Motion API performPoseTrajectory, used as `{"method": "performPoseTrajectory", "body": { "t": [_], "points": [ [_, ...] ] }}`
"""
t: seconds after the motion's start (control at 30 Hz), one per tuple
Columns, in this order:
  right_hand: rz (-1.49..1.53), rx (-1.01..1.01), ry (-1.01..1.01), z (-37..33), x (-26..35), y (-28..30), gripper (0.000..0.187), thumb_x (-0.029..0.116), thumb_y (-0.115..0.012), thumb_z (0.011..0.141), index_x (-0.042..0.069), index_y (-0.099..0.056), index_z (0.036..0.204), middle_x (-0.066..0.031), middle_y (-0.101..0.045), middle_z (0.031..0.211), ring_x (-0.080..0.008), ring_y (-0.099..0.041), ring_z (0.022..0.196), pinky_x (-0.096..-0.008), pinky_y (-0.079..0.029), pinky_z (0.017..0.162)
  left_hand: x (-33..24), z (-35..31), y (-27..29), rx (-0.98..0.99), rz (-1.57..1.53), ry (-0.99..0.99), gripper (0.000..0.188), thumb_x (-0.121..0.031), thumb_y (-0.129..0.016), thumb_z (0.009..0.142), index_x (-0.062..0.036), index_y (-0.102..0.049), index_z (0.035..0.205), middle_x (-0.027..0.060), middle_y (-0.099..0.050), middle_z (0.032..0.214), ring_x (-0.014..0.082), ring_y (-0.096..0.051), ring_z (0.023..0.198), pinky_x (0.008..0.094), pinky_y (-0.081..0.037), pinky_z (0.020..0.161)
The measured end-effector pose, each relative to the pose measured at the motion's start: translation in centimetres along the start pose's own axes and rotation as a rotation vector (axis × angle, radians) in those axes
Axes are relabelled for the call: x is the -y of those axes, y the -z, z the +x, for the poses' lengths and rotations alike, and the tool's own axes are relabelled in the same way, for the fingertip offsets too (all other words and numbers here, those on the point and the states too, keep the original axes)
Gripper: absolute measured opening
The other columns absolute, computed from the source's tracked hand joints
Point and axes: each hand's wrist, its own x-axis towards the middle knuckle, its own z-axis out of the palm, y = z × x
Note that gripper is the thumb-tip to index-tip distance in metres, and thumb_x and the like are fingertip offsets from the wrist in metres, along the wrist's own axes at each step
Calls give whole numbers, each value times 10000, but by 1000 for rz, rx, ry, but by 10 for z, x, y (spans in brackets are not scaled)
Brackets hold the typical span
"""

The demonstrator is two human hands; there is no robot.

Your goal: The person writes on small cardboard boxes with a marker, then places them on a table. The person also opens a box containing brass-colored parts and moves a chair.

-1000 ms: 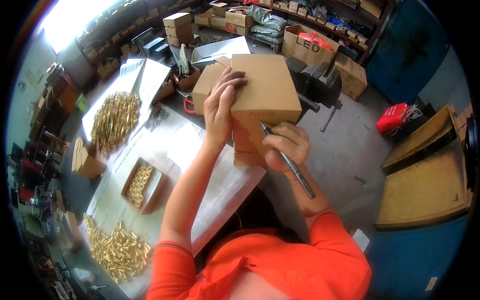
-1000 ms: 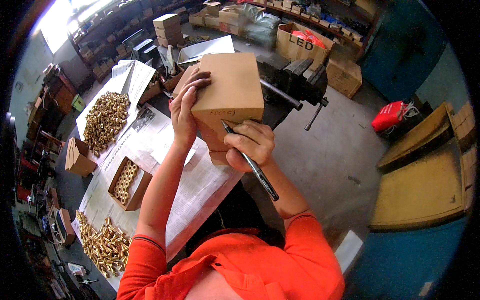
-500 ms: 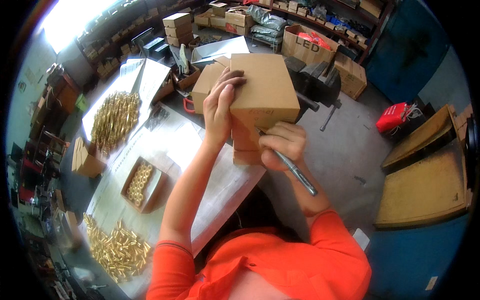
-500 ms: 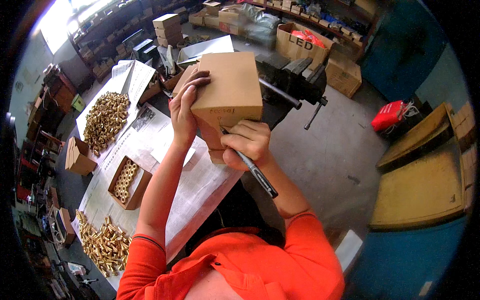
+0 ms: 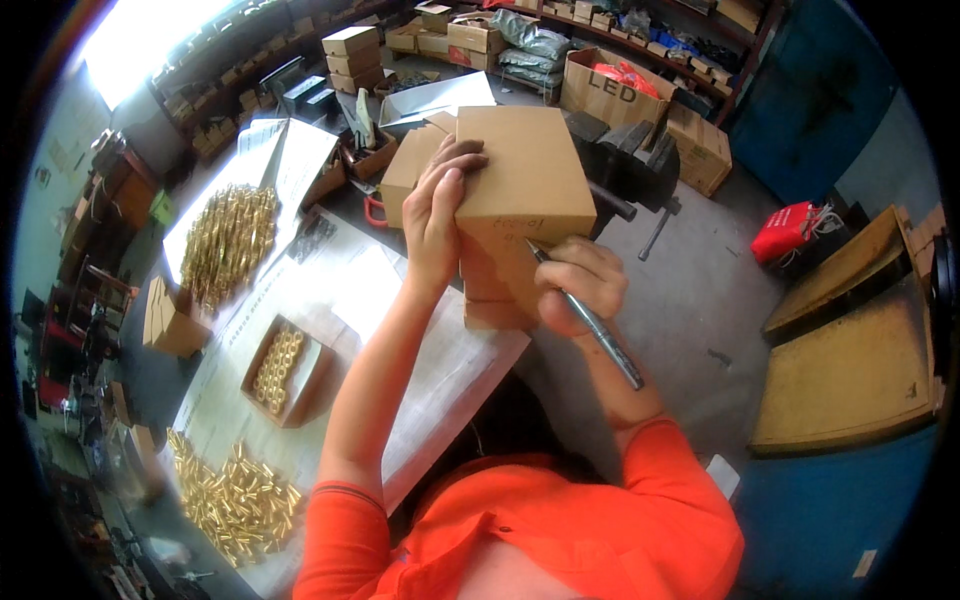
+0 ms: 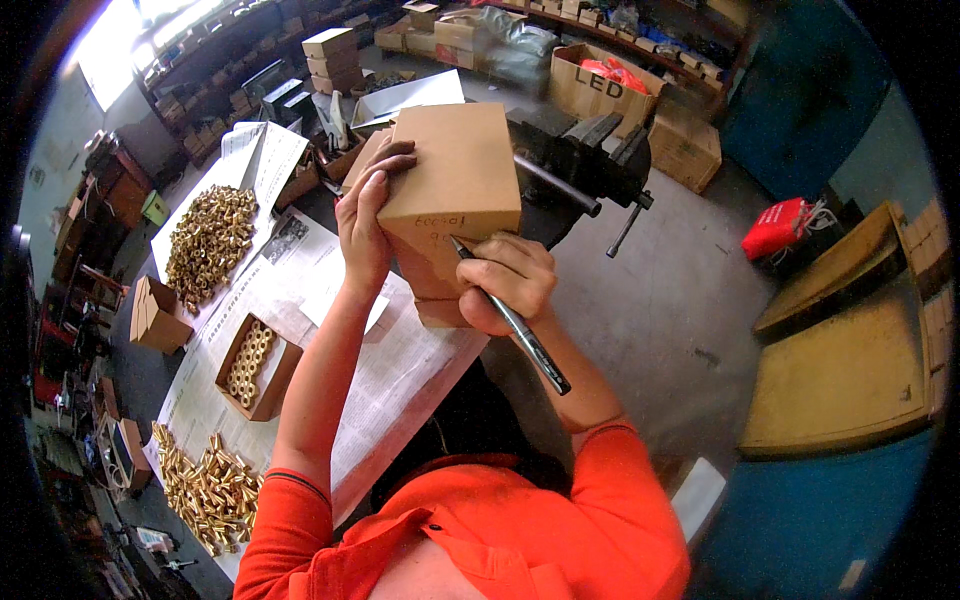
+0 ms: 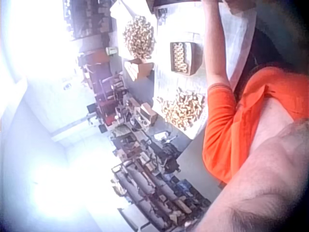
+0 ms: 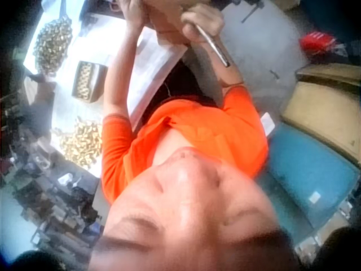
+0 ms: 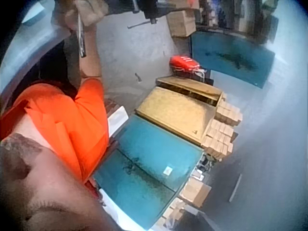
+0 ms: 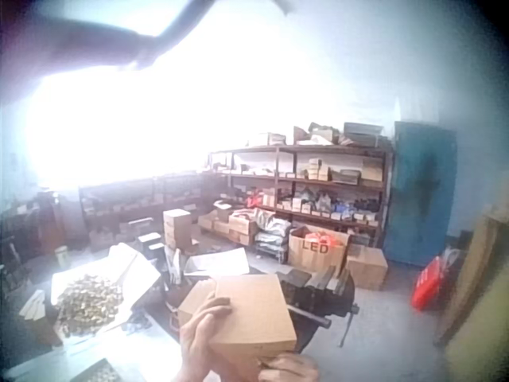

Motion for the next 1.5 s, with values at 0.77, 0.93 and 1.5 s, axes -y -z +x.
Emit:
{"method": "performPoseTrajectory", "body": {
  "t": [0.77,0.93,1.5],
  "points": [
    [0,0,38,-1,-5,7,143,150,-577,732,28,-562,661,-68,-474,562,-215,-508,453,-293,-411,429,-4,0,0,2,-2,20,353,-175,-376,910,67,-628,962,167,-587,1163,315,-416,1251,356,-268,1049],
    [9,17,4,-6,-4,11,127,133,-574,718,31,-554,646,-63,-467,561,-212,-496,445,-294,-402,422,-5,0,0,8,0,22,350,-170,-374,913,70,-625,959,166,-585,1162,314,-414,1251,354,-267,1049],
    [16,76,60,-2,-6,11,112,122,-575,683,36,-550,614,-69,-464,534,-220,-498,433,-295,-395,407,-4,-1,-1,-8,25,34,355,-186,-379,914,61,-630,958,156,-592,1162,313,-428,1240,352,-279,1042]
  ]
}}
